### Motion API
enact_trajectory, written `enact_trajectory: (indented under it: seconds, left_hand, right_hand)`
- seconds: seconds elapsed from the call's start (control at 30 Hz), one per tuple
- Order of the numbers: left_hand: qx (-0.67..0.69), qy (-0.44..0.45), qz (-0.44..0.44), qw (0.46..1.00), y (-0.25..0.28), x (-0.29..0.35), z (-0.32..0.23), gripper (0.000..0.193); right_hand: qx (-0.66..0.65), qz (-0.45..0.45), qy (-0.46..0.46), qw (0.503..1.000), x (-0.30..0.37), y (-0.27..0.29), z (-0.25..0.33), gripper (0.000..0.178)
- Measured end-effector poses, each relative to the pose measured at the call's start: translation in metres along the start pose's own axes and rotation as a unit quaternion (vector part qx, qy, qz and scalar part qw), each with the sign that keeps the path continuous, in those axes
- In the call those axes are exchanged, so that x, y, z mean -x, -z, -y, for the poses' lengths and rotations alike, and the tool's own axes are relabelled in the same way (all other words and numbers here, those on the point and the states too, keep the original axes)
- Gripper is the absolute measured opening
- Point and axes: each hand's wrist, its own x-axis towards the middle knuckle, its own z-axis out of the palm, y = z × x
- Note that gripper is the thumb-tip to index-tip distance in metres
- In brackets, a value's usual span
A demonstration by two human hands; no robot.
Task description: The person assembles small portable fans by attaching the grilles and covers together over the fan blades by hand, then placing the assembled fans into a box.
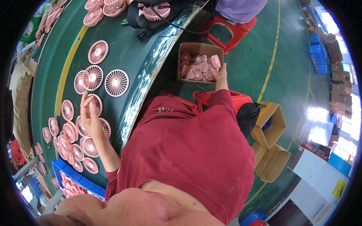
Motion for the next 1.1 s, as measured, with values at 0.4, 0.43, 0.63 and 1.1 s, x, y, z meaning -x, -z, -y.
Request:
enact_trajectory:
  seconds: [0.4,0.43,0.63,1.1]
  left_hand:
    - [-0.137,-0.025,0.009,0.990,0.068,-0.029,-0.001,0.022]
    - [-0.132,-0.035,-0.005,0.991,0.080,-0.033,0.005,0.023]
    - [-0.237,-0.077,-0.115,0.961,0.158,-0.061,0.010,0.027]
    - [-0.519,0.078,-0.167,0.835,0.330,-0.122,0.099,0.026]
  right_hand:
    - [0.001,0.572,-0.048,0.819,0.131,-0.142,-0.022,0.044]
    - [-0.004,0.609,-0.107,0.786,0.155,-0.164,-0.030,0.042]
    - [0.367,0.726,-0.044,0.580,0.276,-0.294,-0.103,0.036]
    - [0.585,0.569,0.552,0.170,0.308,-0.372,-0.236,0.057]
